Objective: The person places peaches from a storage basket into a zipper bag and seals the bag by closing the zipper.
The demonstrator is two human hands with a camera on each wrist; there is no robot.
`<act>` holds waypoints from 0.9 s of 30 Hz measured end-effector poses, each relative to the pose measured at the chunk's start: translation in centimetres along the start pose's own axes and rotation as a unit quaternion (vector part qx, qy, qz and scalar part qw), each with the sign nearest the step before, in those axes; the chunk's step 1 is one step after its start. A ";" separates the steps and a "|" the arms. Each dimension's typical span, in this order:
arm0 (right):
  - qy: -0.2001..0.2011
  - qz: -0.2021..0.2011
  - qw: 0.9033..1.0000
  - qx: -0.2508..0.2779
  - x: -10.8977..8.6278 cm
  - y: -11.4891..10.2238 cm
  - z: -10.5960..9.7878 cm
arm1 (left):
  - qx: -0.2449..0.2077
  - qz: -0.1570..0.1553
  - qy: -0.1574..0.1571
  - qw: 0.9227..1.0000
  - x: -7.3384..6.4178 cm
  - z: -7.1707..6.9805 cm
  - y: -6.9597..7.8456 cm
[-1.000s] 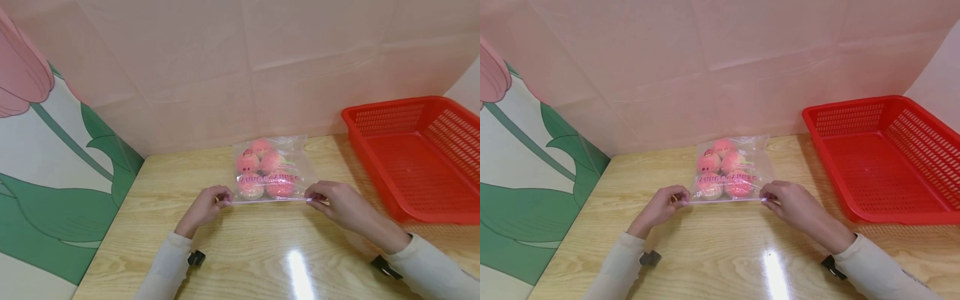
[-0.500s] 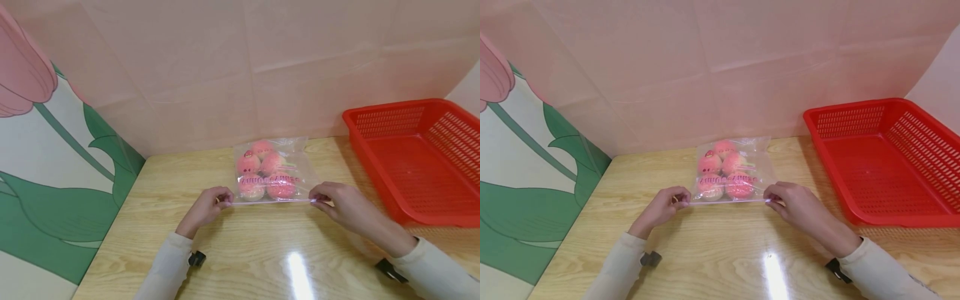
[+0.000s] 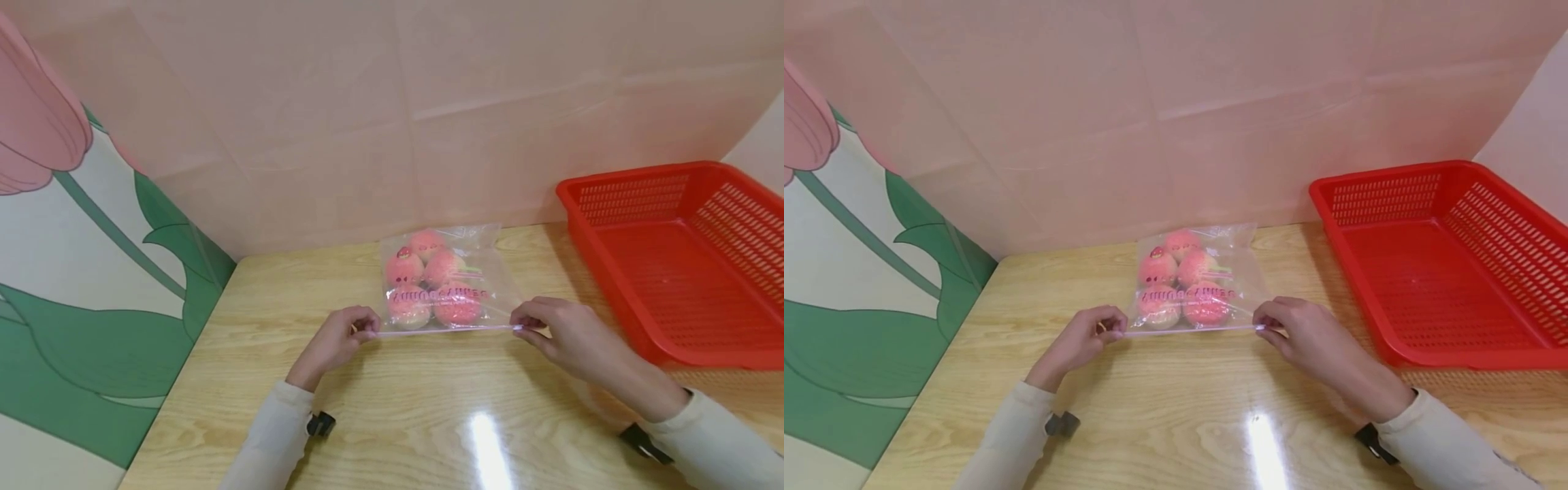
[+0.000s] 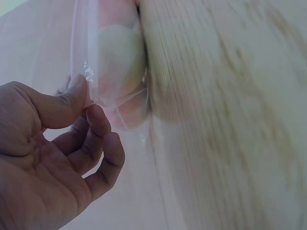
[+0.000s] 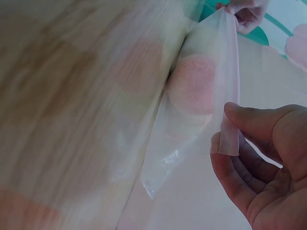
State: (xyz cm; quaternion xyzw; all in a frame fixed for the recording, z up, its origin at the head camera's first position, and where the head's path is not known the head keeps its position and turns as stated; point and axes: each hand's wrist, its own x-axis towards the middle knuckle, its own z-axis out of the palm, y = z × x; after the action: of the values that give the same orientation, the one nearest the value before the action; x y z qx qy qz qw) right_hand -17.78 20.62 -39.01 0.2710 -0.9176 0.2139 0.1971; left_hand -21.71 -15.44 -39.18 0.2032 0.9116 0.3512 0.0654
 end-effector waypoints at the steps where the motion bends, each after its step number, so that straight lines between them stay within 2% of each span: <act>1: 0.000 0.002 1.000 -0.001 0.0 0.0 -0.1 | 0.000 0.001 0.001 1.000 0.0 0.0 0.0; 12: 0.008 0.004 1.000 -0.016 -0.5 0.4 -0.5 | 0.002 -0.002 -0.005 1.000 0.0 0.0 -0.1; 19: 0.013 0.004 0.999 -0.031 -0.7 0.8 -0.8 | 0.006 0.008 -0.001 1.000 0.1 0.0 -0.1; 27: 0.012 0.003 0.999 -0.032 -0.9 0.8 -0.8 | 0.008 -0.003 -0.007 1.000 -0.1 0.1 -0.2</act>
State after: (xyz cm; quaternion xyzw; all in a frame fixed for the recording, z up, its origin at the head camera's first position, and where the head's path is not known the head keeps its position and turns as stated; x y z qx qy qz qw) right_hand -17.37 21.96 -38.96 0.2592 -0.9222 0.1885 0.2163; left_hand -21.70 -15.60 -39.39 0.2031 0.9147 0.3421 0.0712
